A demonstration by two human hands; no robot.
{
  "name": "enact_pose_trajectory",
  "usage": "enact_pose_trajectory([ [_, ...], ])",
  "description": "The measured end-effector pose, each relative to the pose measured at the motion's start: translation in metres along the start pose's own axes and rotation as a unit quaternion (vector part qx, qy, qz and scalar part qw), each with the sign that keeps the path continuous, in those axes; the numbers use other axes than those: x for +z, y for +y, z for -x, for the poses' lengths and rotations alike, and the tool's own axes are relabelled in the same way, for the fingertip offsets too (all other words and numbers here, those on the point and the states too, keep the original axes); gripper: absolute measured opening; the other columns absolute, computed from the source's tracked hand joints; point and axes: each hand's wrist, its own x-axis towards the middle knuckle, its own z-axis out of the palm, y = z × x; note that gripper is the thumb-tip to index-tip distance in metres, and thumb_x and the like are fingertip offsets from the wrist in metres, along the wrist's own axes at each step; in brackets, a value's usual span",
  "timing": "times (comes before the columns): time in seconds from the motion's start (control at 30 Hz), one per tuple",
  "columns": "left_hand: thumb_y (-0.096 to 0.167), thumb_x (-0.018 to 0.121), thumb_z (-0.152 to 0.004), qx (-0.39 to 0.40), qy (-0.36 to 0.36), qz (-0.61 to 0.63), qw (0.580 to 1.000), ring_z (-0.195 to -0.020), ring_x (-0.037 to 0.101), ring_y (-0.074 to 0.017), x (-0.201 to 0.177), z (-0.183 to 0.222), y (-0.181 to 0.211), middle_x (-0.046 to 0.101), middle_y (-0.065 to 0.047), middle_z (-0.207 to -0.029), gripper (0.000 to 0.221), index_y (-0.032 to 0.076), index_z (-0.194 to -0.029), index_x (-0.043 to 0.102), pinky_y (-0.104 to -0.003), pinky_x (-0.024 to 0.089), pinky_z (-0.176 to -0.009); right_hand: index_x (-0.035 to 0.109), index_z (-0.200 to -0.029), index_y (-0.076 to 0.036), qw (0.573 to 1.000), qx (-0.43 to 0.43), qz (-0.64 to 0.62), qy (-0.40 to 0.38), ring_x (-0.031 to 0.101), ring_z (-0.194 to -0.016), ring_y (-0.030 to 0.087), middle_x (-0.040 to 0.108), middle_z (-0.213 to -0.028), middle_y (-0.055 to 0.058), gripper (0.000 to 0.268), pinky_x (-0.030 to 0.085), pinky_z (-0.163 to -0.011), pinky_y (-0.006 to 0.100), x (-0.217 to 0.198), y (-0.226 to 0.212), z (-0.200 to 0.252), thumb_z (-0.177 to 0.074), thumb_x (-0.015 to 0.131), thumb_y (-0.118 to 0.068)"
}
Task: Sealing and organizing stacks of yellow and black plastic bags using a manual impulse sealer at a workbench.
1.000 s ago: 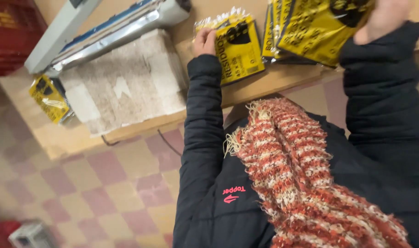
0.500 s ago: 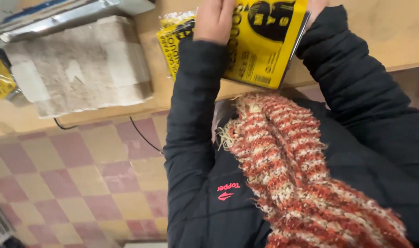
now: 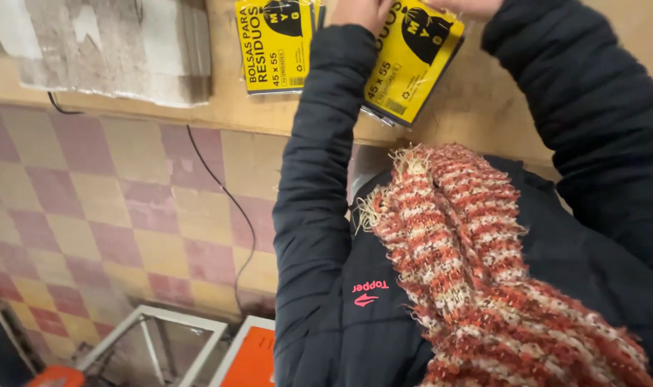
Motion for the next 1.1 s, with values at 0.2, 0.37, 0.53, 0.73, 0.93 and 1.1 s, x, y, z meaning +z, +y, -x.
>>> enact_pose_trajectory([
  [0.2,0.025,0.079,-0.092,-0.193,0.313,0.157,0.917,-0.128,0.057,-0.0343,-0.055,0.117,0.073,0.057,-0.018,-0.135,0.063,-0.003,-0.138,0.046,-0.044,0.045,-0.114,0.057,-0.134,0.001,0.987,-0.144,0.013,-0.066,0.065,-0.099,0.016,0.070,-0.112,0.009,0.064,0.054,-0.086,0.030,0.012,-0.025,-0.031,-0.084,0.085,-0.027],
  [0.37,0.027,0.073,-0.091,-0.516,0.244,0.662,0.486,-0.117,0.058,-0.0274,0.013,0.175,0.046,0.057,-0.016,-0.133,0.067,-0.004,-0.143,0.043,-0.045,0.051,-0.092,0.064,-0.126,-0.002,0.994,-0.012,0.027,-0.108,0.070,-0.097,0.018,0.074,-0.108,0.006,0.055,0.056,-0.088,0.034,0.023,-0.028,-0.037,-0.080,0.086,-0.024],
  [0.53,0.016,0.077,-0.090,-0.454,0.194,0.696,0.522,-0.107,0.069,-0.0289,0.004,0.153,0.049,0.069,-0.017,-0.124,0.058,-0.008,-0.138,0.054,-0.042,0.057,-0.091,0.072,-0.126,-0.005,0.981,0.101,0.020,-0.163,0.067,-0.092,0.020,0.076,-0.108,0.009,0.048,0.052,-0.083,0.036,0.034,-0.011,-0.038,-0.083,0.083,-0.023],
  [0.73,0.001,0.083,-0.083,-0.297,0.197,0.588,0.727,-0.108,0.069,-0.0237,0.014,0.119,0.055,0.069,-0.015,-0.122,0.061,-0.004,-0.136,0.053,-0.039,0.057,-0.095,0.069,-0.125,-0.002,0.988,0.010,-0.116,-0.102,0.071,-0.100,0.016,0.076,-0.114,0.007,0.046,0.056,-0.089,0.034,0.023,0.009,0.009,-0.082,0.082,-0.009],
  [0.93,0.006,0.088,-0.080,-0.212,0.164,0.701,0.661,-0.121,0.060,-0.0292,-0.023,0.015,0.056,0.059,-0.018,-0.133,0.078,-0.001,-0.144,0.043,-0.044,0.053,-0.101,0.057,-0.135,-0.003,0.961,-0.218,-0.156,0.071,0.065,-0.116,0.018,0.067,-0.128,0.008,0.052,0.055,-0.098,0.037,-0.012,-0.055,0.047,-0.088,0.078,-0.009],
  [1.1,0.017,0.094,-0.074,0.099,0.177,0.334,0.921,-0.141,0.050,-0.0306,-0.023,-0.005,0.049,0.052,-0.010,-0.146,0.092,0.016,-0.148,0.039,-0.042,0.042,-0.120,0.048,-0.142,-0.002,0.914,-0.120,-0.385,0.040,0.056,-0.128,0.021,0.056,-0.140,0.011,0.062,0.047,-0.112,0.038,-0.018,0.008,0.021,-0.093,0.082,-0.020],
])
